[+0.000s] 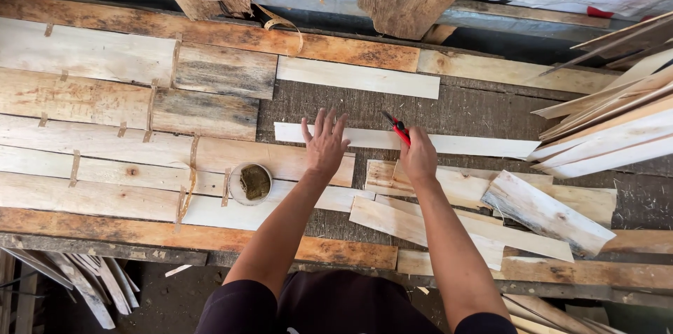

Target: The recorder is using a utility knife to cut and trim thin wood veneer strips on a workbench.

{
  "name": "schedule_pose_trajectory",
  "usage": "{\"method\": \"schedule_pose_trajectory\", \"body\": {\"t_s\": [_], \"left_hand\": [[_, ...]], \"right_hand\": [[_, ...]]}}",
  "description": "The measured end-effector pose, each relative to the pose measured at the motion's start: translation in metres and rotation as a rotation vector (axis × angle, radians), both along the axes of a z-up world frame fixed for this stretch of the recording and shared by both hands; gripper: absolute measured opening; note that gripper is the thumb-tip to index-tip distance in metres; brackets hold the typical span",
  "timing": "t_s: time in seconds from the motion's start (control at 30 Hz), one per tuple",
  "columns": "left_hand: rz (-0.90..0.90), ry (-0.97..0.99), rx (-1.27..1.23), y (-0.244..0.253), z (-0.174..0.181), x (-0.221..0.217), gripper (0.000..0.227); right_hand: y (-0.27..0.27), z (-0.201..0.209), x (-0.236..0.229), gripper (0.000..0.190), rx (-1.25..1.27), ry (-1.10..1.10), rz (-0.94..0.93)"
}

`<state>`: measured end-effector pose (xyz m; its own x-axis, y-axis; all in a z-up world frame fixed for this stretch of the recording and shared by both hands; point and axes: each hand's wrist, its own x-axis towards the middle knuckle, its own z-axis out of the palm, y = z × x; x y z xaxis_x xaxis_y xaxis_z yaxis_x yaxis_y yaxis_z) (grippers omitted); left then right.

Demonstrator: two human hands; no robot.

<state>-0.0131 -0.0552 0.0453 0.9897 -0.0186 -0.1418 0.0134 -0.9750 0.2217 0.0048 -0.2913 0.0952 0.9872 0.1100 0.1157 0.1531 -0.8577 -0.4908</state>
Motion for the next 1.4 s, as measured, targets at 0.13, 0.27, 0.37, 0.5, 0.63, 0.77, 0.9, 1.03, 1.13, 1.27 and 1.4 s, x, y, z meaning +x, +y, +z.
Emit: {"method": "schedule_pose_trajectory", "body": {"t_s": [0.13,0.27,0.37,0.5,0.63,0.77,0.9,1.03,1.13,1.27,1.4], "left_hand": [[-0.002,0.091,0.002,0.001,0.003,0.002,0.076],[0.020,0.115,-0.017,0.008,-0.020,0.007,0.073],[0.015,0.134,0.033,0.014,-0.050,0.009,0.071],[0.105,0.189,-0.153,0.023,-0.045,0.005,0.062],[0.146,0.238,-0.169,0.026,-0.048,0.004,0.062],[0.128,0.193,-0.182,0.028,-0.058,0.003,0.067],[0.124,0.201,-0.215,0.030,-0.051,0.009,0.064],[0.113,0.233,-0.198,0.031,-0.054,0.020,0.057],[0.116,0.233,-0.191,0.032,-0.055,0.029,0.055],[0.095,0.218,-0.164,0.036,-0.050,0.043,0.056],[0.090,0.169,-0.168,0.039,-0.052,0.048,0.062]], "right_hand": [[0.008,-0.018,0.034,0.021,-0.033,0.155,0.001],[0.016,-0.043,0.060,0.023,-0.090,0.214,0.023],[0.027,-0.031,0.067,0.030,-0.071,0.214,0.038],[0.032,-0.049,0.067,0.064,-0.066,0.278,0.244],[0.041,-0.047,0.065,0.072,-0.135,0.291,0.343],[0.044,-0.061,0.068,0.071,-0.214,0.389,0.313],[0.048,-0.047,0.075,0.068,-0.213,0.398,0.327],[0.051,-0.050,0.084,0.069,-0.187,0.447,0.305],[0.054,-0.049,0.091,0.072,-0.203,0.428,0.295],[0.059,-0.045,0.099,0.068,-0.191,0.373,0.285],[0.064,-0.041,0.106,0.064,-0.190,0.321,0.279]]}}
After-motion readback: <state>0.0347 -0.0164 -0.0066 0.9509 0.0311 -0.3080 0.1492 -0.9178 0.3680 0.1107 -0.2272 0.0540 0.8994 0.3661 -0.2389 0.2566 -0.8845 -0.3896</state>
